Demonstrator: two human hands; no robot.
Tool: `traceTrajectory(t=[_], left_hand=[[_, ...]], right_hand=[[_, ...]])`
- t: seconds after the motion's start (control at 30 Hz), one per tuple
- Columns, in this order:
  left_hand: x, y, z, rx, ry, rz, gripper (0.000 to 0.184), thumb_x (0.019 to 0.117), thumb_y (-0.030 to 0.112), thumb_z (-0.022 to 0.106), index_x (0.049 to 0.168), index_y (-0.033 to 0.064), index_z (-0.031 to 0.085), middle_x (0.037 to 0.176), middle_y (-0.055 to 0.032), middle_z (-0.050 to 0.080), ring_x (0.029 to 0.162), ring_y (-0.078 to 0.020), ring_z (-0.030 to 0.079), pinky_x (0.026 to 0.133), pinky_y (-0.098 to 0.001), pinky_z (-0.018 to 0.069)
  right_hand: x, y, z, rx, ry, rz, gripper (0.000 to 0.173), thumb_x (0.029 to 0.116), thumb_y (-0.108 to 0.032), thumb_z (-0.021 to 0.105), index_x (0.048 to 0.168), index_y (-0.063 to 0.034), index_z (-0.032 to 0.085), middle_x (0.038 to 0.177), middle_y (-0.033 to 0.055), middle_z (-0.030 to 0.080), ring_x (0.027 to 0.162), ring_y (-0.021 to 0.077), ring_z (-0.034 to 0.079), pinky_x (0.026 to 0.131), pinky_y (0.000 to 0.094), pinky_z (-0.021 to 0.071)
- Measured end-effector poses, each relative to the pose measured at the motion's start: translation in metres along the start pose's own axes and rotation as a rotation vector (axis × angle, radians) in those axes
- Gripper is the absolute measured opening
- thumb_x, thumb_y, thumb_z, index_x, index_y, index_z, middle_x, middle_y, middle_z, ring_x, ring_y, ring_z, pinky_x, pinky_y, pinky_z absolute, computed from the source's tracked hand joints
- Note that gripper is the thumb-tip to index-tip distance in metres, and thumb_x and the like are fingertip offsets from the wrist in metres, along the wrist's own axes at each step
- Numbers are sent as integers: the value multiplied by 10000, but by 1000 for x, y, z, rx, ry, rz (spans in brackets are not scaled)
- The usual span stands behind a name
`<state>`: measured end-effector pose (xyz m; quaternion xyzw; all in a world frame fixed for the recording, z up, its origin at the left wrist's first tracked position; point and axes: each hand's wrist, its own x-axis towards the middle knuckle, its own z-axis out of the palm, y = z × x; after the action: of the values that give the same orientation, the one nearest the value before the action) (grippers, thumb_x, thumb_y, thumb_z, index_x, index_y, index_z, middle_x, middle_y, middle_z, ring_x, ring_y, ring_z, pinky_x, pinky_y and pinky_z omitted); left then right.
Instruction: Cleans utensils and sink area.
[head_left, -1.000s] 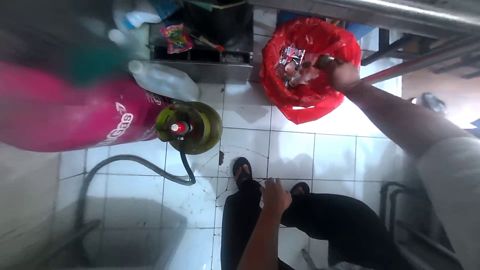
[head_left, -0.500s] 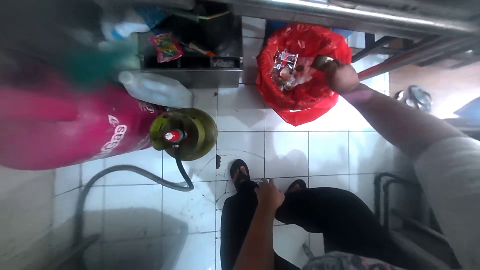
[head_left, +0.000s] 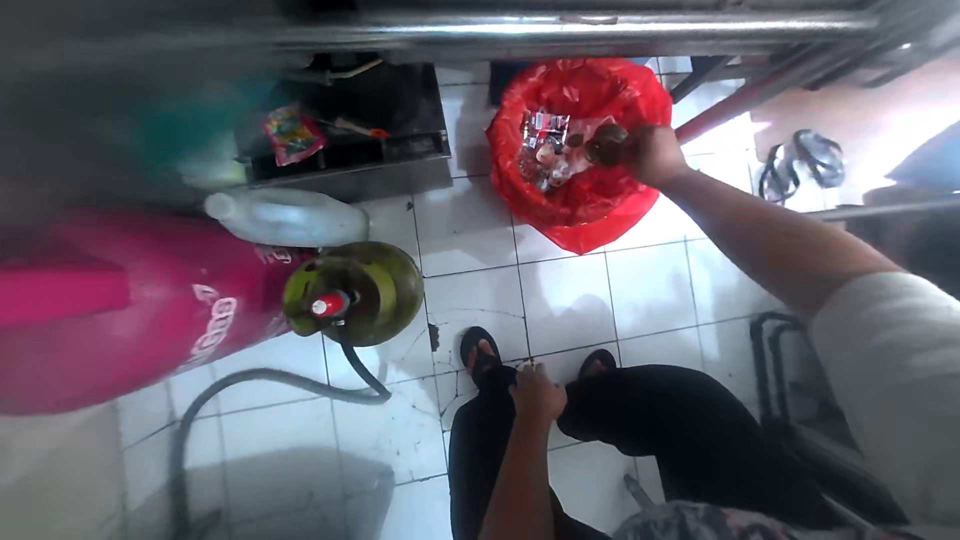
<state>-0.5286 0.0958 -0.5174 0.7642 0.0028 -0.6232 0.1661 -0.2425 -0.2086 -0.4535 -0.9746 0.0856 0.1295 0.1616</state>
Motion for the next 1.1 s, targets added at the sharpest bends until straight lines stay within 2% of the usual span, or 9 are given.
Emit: traceTrajectory(t=[0.2,0.27,0.33,0.47,0.57,0.6,0.7,0.93,1.1], left_hand=[[-2,5,2,-16,-5,24,627,995,375,588,1546,110,452,1586,-183,418,1475,-368,377,1151,-630,332],[-4,3,5,-32,-1,37,626,991,373,602,1537,101,462,1579,-200,423,1470,-384,382,1151,-641,327],[-6,1,3,-31,9,34,616,984,365,608,1529,111,477,1574,-185,433,1461,-371,395,1145,-633,337],[-7,-8,3,-73,43,25,593,972,343,624,1513,133,504,1564,-156,456,1449,-347,419,1140,-616,356],[-22,-11,-1,-193,144,89,522,972,242,625,1472,112,549,1489,-158,538,1396,-331,490,1131,-569,400],[-29,-13,-6,-230,188,118,506,974,213,617,1463,103,555,1470,-159,556,1376,-323,514,1125,-549,420],[-65,-27,-21,-383,289,193,458,998,168,594,1440,57,560,1448,-184,566,1358,-314,536,1137,-493,437],[-189,-102,-68,-583,428,195,436,1019,100,583,1413,-79,526,1425,-285,557,1344,-384,544,1149,-500,425],[-270,-178,-79,-484,363,45,420,1052,117,535,1416,-91,519,1423,-300,555,1354,-407,526,1157,-525,396]], right_hand=[[-16,-12,-5,-55,176,-188,204,980,-103,617,1026,85,683,1093,290,696,1013,470,698,893,631,553],[-15,6,19,-264,-74,-131,255,993,-40,571,1217,41,661,1225,310,660,1099,524,662,903,699,529],[-16,21,36,-341,-241,-77,350,951,36,605,1291,-19,666,1291,285,649,1145,528,640,911,729,509],[-24,-10,18,-187,-30,12,274,1025,-101,558,1232,55,647,1271,305,648,1137,528,648,914,711,512],[-25,-1,20,-144,-167,120,299,1052,-207,573,1302,-74,670,1253,277,678,1160,527,641,931,747,495],[-25,-1,12,-74,-154,195,305,1048,-275,593,1278,-103,696,1231,271,692,1168,524,639,945,754,482],[-39,-13,-31,206,26,436,404,964,-368,705,1051,26,729,1096,317,700,1092,525,654,932,747,477],[-139,-44,-153,741,57,584,251,968,-57,695,1161,97,650,980,221,700,749,247,680,768,448,598],[-213,-55,-239,759,89,593,224,981,-34,677,1162,94,645,1003,225,692,740,244,676,755,447,599]])
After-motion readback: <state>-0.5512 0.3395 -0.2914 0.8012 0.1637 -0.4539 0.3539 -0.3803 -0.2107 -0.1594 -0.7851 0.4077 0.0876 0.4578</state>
